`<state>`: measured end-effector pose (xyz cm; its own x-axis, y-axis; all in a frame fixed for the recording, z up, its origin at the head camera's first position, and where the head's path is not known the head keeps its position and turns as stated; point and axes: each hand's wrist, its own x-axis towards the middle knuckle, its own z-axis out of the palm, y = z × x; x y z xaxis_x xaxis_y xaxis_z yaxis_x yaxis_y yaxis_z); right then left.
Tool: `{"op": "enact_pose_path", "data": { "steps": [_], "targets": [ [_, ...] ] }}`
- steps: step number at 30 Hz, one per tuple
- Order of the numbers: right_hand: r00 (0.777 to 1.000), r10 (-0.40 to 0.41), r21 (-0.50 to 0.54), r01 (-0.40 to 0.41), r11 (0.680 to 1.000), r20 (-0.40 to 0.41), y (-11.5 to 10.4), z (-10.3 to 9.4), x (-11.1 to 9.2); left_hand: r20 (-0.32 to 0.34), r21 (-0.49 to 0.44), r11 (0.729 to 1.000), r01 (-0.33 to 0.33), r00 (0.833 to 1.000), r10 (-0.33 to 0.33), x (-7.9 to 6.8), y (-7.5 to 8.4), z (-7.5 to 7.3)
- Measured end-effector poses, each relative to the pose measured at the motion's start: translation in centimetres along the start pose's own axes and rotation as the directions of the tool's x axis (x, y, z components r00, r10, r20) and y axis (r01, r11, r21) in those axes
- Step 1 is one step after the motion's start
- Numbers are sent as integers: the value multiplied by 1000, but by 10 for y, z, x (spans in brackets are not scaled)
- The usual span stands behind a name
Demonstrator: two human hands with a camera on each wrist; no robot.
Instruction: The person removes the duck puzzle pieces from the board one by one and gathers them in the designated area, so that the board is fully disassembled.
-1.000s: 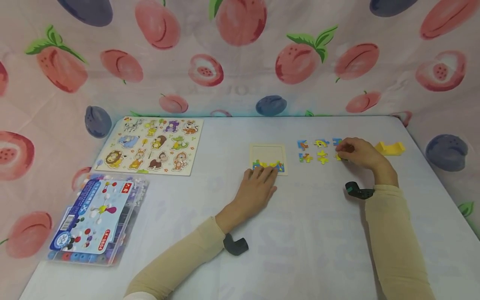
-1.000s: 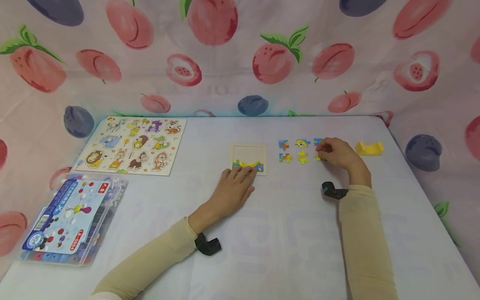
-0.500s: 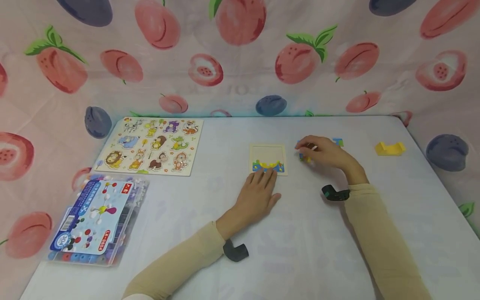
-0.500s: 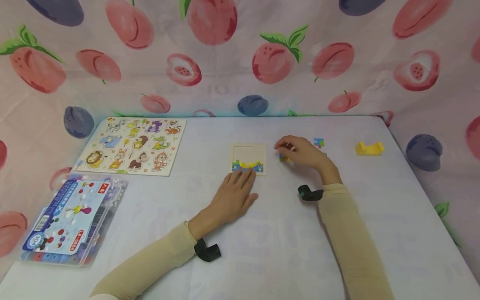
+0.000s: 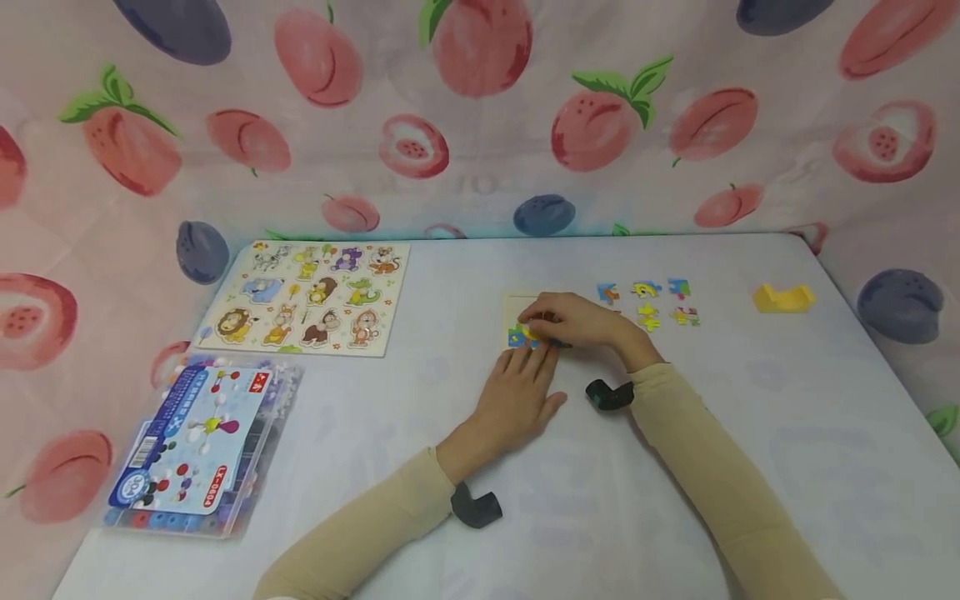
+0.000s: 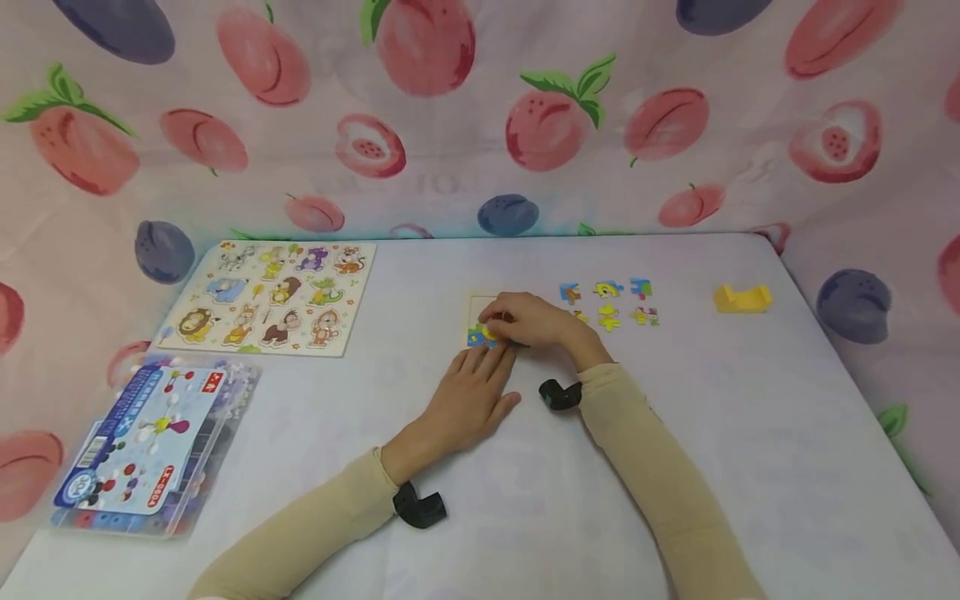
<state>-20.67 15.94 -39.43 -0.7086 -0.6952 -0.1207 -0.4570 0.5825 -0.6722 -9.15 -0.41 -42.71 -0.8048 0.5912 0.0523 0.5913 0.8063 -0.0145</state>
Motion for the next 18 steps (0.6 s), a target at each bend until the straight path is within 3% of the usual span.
{"op": "enact_pose_path", "data": {
  "steps": [18],
  "targets": [
    [999, -2, 35, 4, 999, -34, -2, 4, 4, 11, 13, 1000, 13, 1000, -13, 1, 1, 1]
  ]
}}
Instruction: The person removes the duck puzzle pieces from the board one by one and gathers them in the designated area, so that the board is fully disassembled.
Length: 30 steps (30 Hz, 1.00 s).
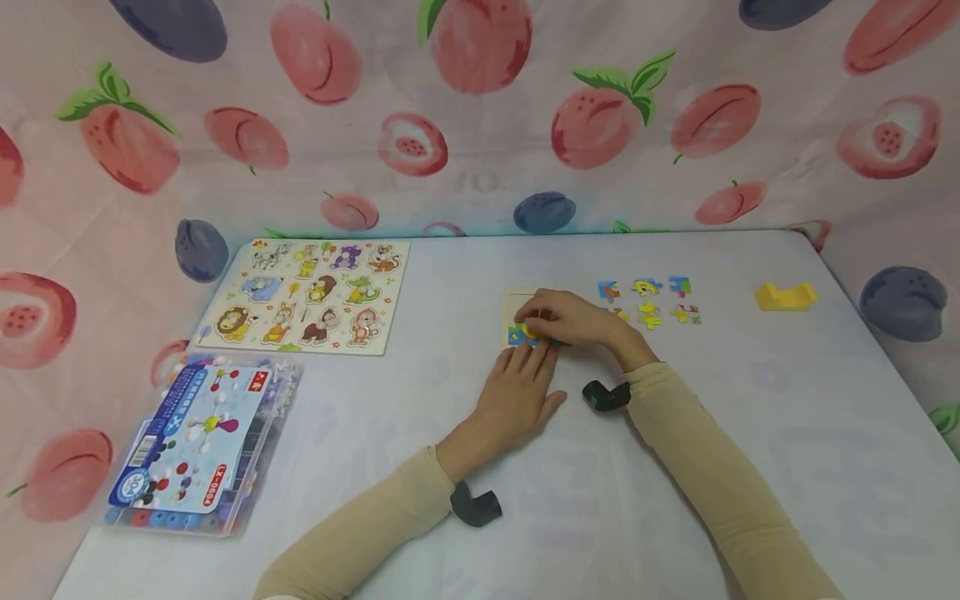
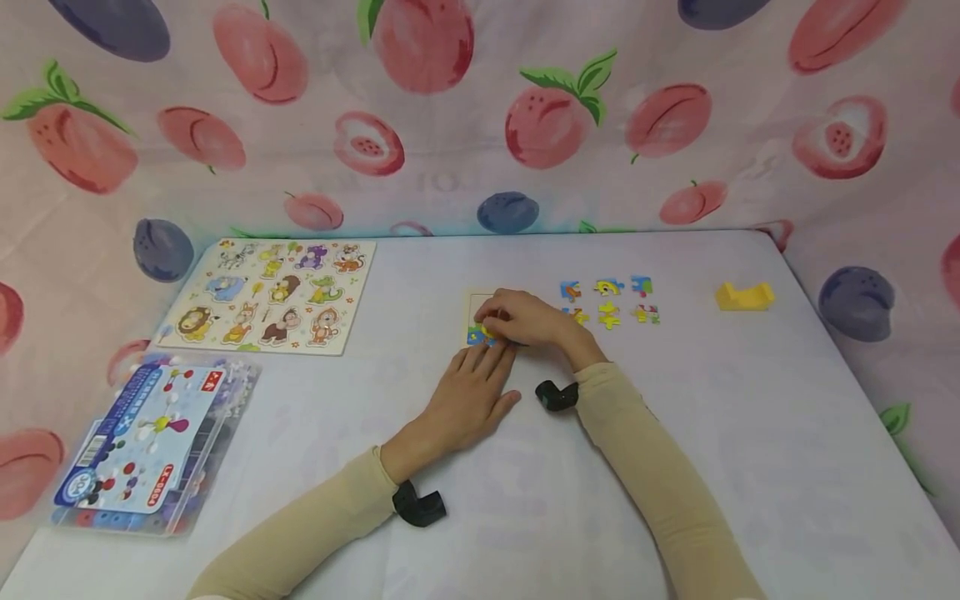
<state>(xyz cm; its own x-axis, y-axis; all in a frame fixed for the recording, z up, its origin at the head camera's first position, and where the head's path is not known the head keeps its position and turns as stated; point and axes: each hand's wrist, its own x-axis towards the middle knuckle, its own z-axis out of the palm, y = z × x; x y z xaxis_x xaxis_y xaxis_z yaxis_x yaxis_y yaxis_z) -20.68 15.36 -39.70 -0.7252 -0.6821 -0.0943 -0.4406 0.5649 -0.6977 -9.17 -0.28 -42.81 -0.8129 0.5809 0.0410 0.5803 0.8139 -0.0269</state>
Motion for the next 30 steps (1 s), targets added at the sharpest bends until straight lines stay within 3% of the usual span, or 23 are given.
{"op": "enact_pose_path", "data": {
  "steps": [9, 18, 24, 30],
  "targets": [
    [1000, -17, 127, 19, 992, -19, -1, 3, 2, -6, 2, 1000, -7, 1000, 7, 1, 0, -2],
    [996, -30, 180, 44, 983, -82, 1, 5, 2, -22, 15, 1000, -8, 1000, 8, -1, 0, -3],
    [985, -41, 225, 79, 971, -167, 3, -5, -8, -42, 15, 1000, -12, 999, 12, 0, 0, -1],
    [983, -4, 228, 47, 973, -184, -10, -17, -24, -41, 5, 1000, -12, 999, 12, 0, -1, 0]
  ]
}}
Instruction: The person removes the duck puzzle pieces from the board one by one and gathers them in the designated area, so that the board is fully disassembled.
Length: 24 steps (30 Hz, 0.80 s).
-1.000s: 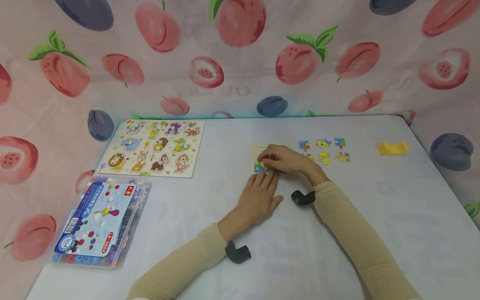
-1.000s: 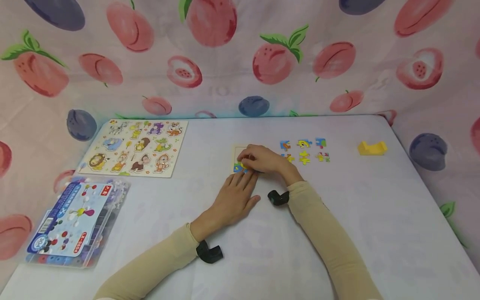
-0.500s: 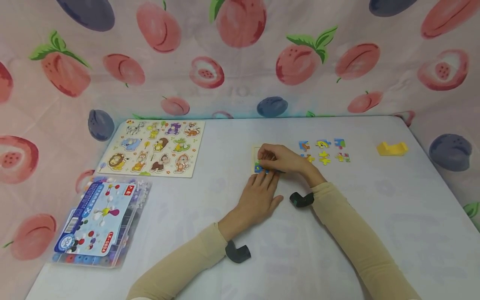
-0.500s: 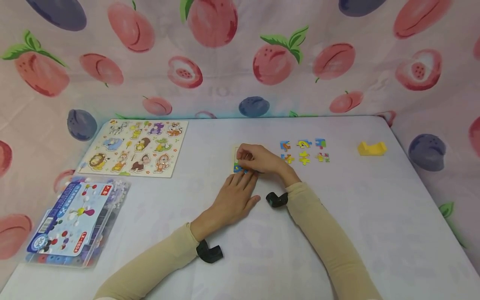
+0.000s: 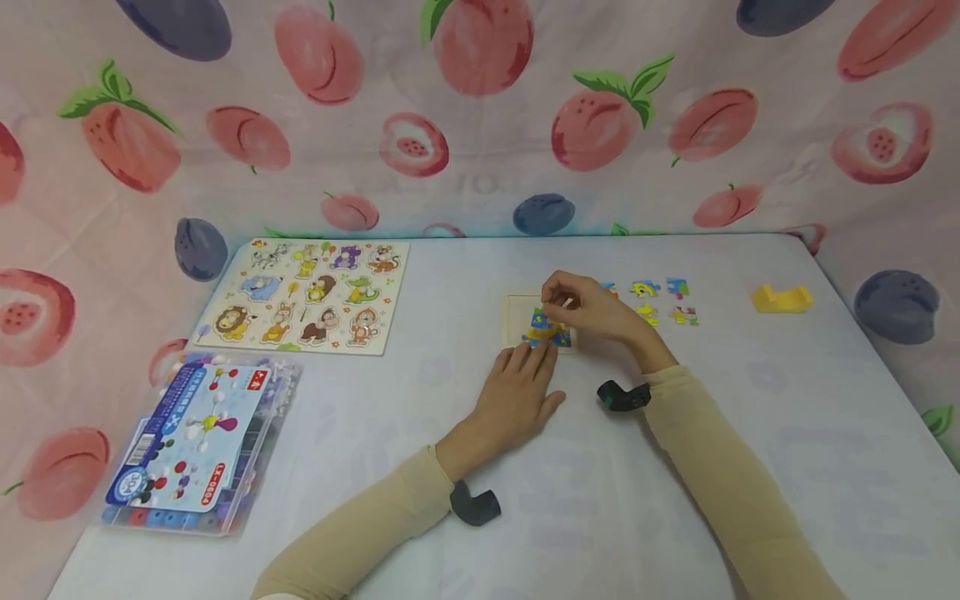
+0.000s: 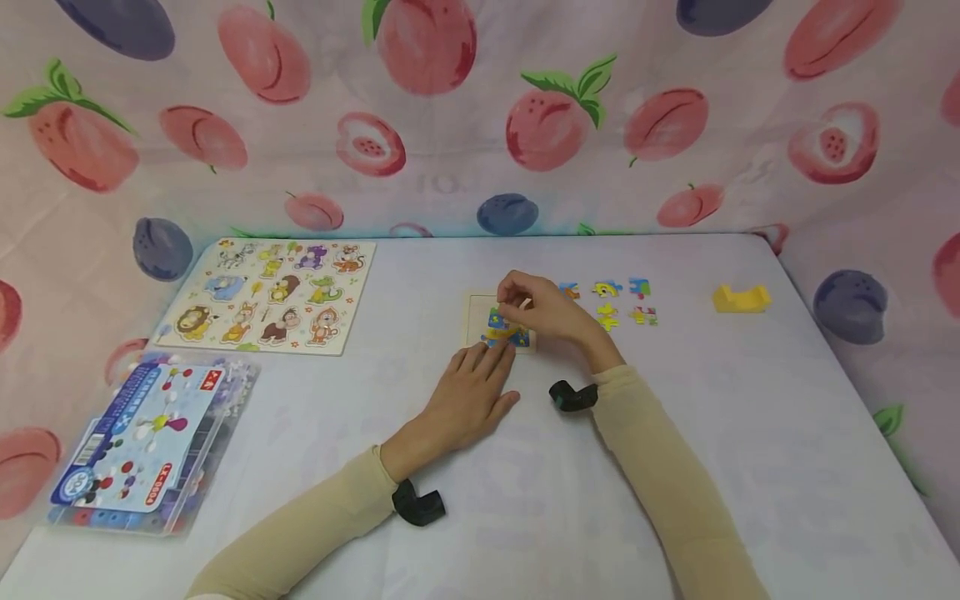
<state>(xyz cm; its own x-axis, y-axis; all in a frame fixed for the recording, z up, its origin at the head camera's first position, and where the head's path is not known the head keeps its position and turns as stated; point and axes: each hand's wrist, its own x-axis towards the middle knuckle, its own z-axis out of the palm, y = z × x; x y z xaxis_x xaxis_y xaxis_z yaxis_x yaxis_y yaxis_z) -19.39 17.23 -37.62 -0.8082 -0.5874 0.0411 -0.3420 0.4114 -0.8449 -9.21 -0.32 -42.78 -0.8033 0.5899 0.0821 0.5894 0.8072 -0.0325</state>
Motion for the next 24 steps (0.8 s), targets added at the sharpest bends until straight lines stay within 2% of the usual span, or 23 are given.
{"op": "enact_pose_path", "data": {
  "steps": [3, 7, 14, 21, 24],
  "targets": [
    [999, 38, -2, -38, 999, -5, -9, -4, -7, 6, -2, 1000, -1, 1000, 1, 0, 0, -1],
    [998, 50, -33, -51, 998, -22, -7, -9, -13, 17, 3, 1000, 4, 1000, -4, 0, 0, -2],
    [998, 51, -59, -53, 997, -39, 32, -20, -25, 26, -5, 1000, 13, 1000, -13, -1, 0, -2],
    [996, 89, -52, -89, 995, -14, 41, -33, -44, 28, -9, 1000, 20, 999, -20, 0, 1, 0],
    [994, 108, -85, -109, 990, -10, 45, -38, -50, 30, -13, 1000, 22, 999, -21, 0, 1, 1]
  ]
}}
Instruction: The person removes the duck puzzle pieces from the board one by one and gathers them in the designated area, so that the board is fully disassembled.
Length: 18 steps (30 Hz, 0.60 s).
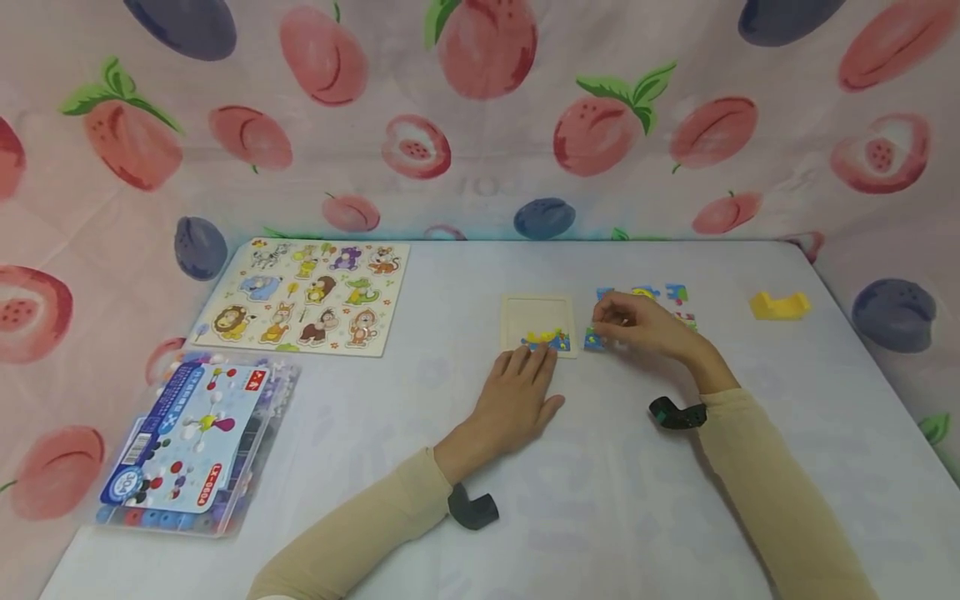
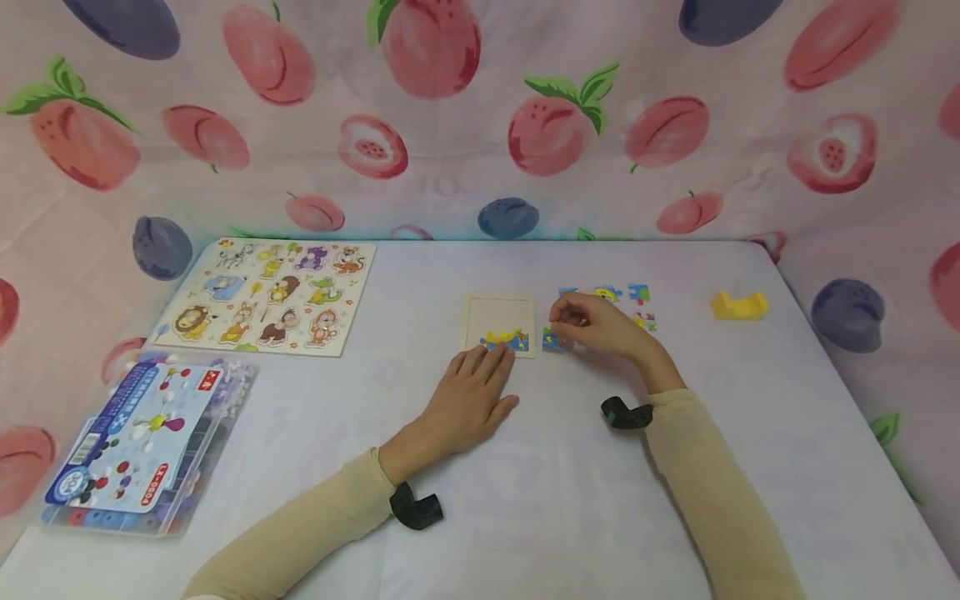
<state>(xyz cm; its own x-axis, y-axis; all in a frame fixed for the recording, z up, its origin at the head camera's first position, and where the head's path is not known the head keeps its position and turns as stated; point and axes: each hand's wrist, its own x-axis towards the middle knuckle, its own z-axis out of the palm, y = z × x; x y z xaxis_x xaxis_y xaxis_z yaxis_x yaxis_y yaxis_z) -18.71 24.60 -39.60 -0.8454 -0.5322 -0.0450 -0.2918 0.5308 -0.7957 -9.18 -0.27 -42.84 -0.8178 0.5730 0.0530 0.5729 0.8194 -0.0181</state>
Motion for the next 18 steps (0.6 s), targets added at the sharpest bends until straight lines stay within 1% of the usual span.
{"op": "enact_pose_path", "data": {
  "steps": [5, 12, 18],
  "targets": [
    [999, 32, -59, -31, 998, 5, 5, -6, -8, -4, 5, 1000, 1, 1000, -1, 0, 0, 1],
    [994, 105, -119, -101, 988, 26, 5, -12, -15, -4, -2, 1000, -6, 1000, 6, 0, 1, 0],
    [995, 101, -186, -96, 978, 21, 5, -13, -18, 7, -3, 1000, 1, 1000, -1, 0, 0, 2]
  ]
}}
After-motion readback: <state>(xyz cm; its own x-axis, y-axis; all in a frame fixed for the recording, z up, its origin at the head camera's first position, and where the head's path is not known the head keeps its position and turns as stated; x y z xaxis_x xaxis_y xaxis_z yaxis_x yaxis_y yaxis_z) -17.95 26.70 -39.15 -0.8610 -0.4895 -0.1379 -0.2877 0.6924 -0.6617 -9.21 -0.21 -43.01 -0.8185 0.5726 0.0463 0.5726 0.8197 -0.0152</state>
